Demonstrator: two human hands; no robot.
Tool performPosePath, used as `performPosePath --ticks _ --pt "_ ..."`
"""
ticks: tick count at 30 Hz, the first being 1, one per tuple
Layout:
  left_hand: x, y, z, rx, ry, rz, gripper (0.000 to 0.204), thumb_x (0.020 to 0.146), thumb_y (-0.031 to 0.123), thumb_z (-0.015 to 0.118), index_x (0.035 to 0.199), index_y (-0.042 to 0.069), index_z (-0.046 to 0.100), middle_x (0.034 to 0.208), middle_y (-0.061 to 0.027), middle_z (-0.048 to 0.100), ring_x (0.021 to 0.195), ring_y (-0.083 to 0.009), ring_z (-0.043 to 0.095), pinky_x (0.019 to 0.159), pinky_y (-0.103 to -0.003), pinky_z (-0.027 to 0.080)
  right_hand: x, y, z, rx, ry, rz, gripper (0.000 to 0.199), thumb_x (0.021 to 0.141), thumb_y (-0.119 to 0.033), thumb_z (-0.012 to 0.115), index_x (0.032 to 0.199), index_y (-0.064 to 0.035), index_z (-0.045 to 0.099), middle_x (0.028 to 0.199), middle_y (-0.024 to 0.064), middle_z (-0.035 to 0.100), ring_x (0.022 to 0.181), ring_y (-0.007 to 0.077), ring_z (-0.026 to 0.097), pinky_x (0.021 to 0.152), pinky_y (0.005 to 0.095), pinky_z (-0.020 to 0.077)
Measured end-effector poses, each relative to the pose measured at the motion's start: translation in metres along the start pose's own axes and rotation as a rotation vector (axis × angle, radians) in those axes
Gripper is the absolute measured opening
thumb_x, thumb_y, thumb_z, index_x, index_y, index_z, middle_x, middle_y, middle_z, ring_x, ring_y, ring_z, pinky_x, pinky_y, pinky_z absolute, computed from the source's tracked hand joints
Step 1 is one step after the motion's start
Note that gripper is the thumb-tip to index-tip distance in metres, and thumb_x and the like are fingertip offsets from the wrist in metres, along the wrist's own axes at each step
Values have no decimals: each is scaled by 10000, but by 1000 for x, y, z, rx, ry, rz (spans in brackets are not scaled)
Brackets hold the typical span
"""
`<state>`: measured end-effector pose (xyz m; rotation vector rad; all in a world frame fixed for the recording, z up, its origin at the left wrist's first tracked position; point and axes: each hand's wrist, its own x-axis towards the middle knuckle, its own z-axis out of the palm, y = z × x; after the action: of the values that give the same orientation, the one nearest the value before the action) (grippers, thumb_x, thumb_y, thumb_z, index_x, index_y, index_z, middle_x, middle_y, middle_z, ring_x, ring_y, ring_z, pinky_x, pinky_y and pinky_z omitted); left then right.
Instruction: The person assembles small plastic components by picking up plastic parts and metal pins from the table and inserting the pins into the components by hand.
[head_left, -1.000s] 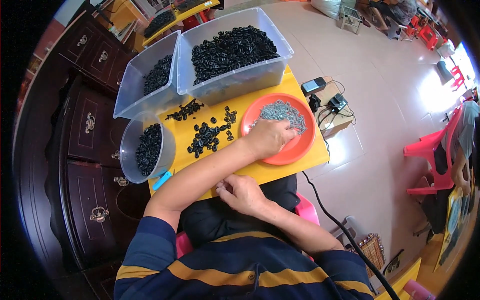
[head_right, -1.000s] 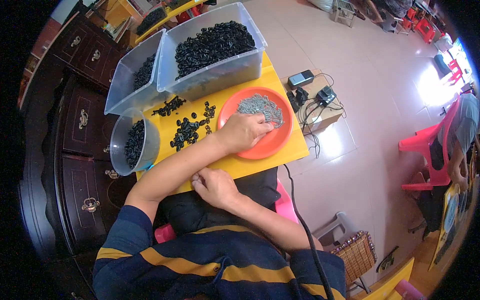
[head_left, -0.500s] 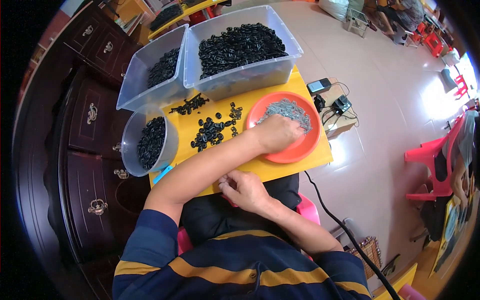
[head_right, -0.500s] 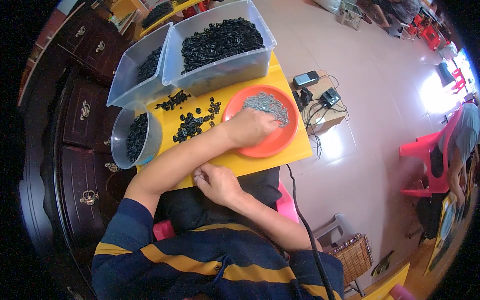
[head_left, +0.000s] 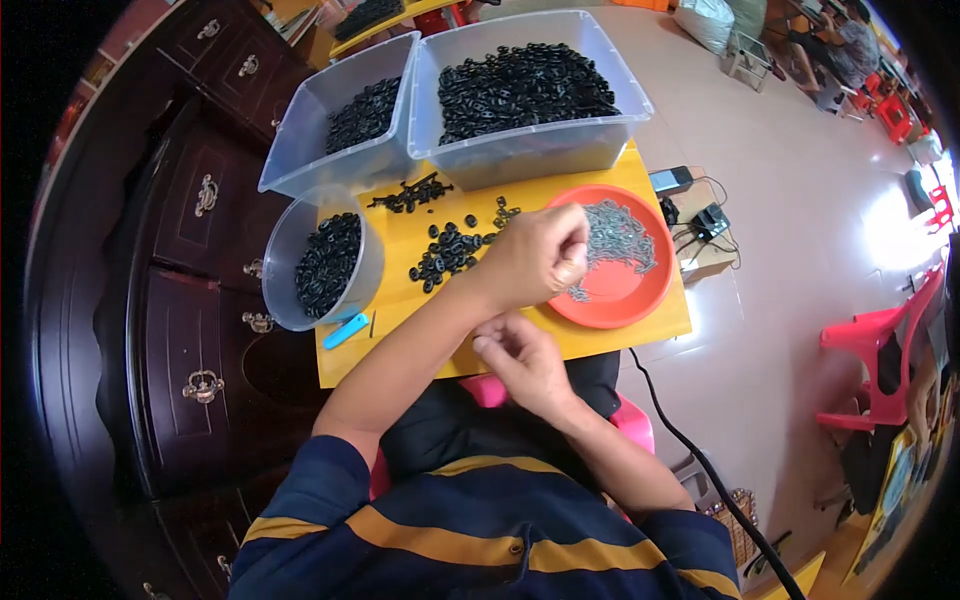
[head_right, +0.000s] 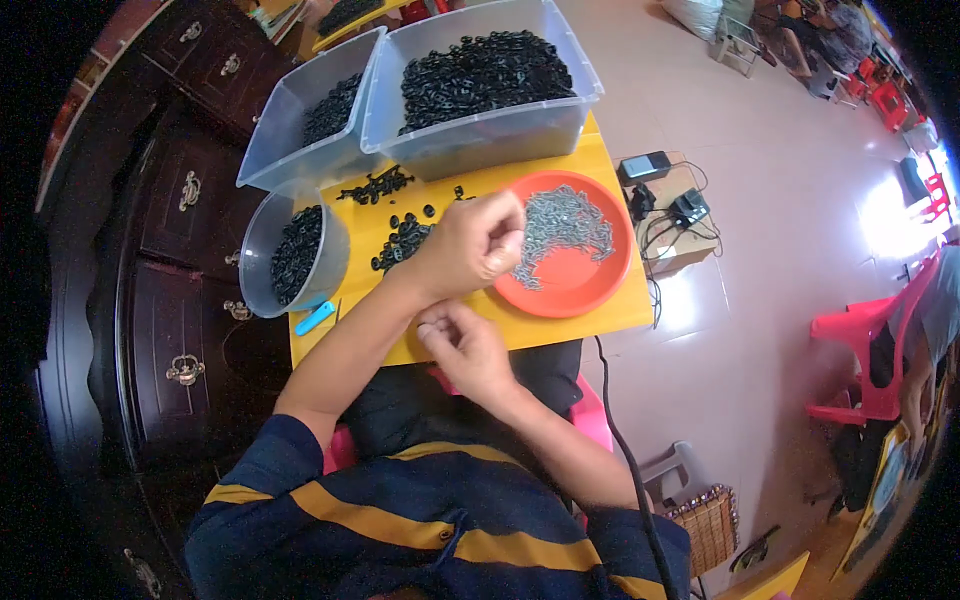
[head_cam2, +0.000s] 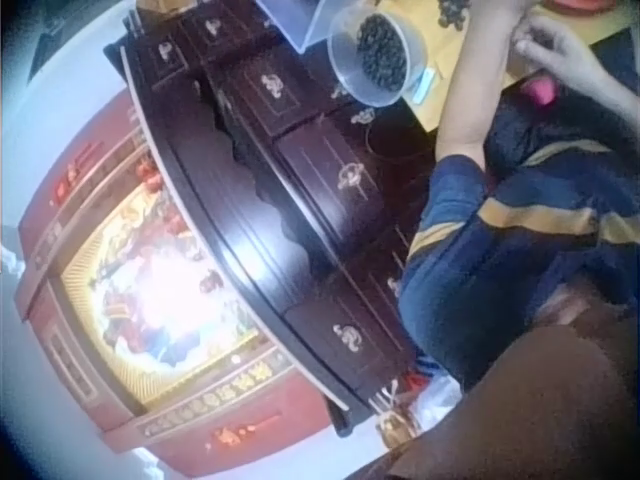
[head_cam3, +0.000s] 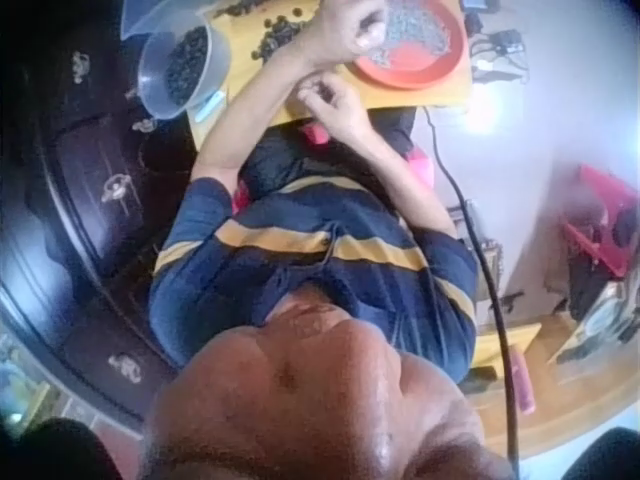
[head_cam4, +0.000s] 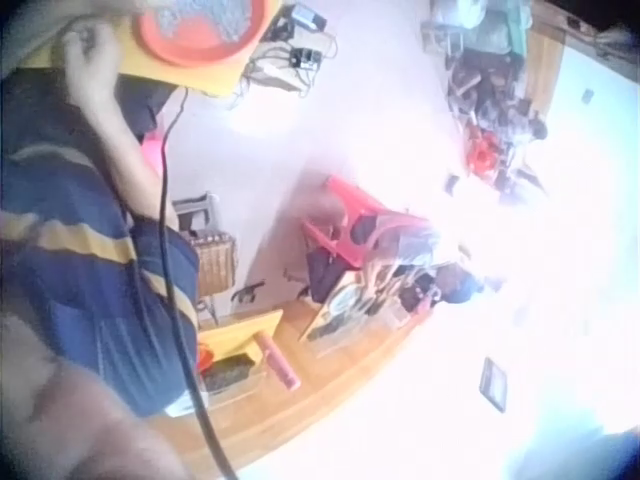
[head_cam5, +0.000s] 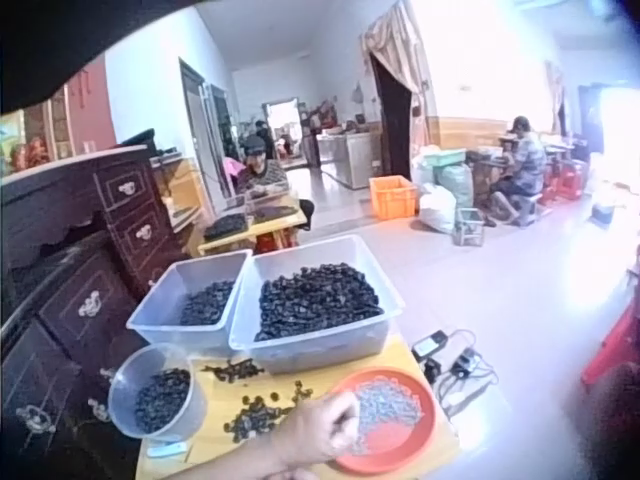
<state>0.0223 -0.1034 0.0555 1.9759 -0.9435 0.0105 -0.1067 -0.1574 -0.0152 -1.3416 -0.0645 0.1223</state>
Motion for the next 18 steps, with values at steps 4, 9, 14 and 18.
performPosePath --ticks 4,9,14,18 --pt "-49 -9 -26 -231 148 -290 49 895 34 661 902 24 613 707 22 584 633 -20 535 553 -232 455 8 -4 -10 302 70 96 82 986 -66 631 1045 -18 599 909 9 638 816 74 599 746 232 503" --pt "-102 -19 -38 -355 177 -408 29 924 6 650 953 7 648 824 33 598 729 -18 545 645 -199 458 14 -9 -15 377 164 92 101 976 -78 643 1062 -36 611 929 52 692 773 95 608 748 243 497" --pt "-124 -13 -37 -527 176 -441 65 931 -24 636 984 2 662 906 32 598 789 -18 550 680 -188 451 15 -11 -13 336 187 93 106 968 -53 641 1065 -19 613 916 58 699 775 97 611 746 246 495" --pt "-128 -13 -37 -414 143 -421 104 923 -29 635 1016 6 663 898 38 603 766 -10 546 666 -181 449 15 -12 -11 299 176 72 109 965 -41 636 1068 -13 618 913 59 699 783 97 619 756 243 497"
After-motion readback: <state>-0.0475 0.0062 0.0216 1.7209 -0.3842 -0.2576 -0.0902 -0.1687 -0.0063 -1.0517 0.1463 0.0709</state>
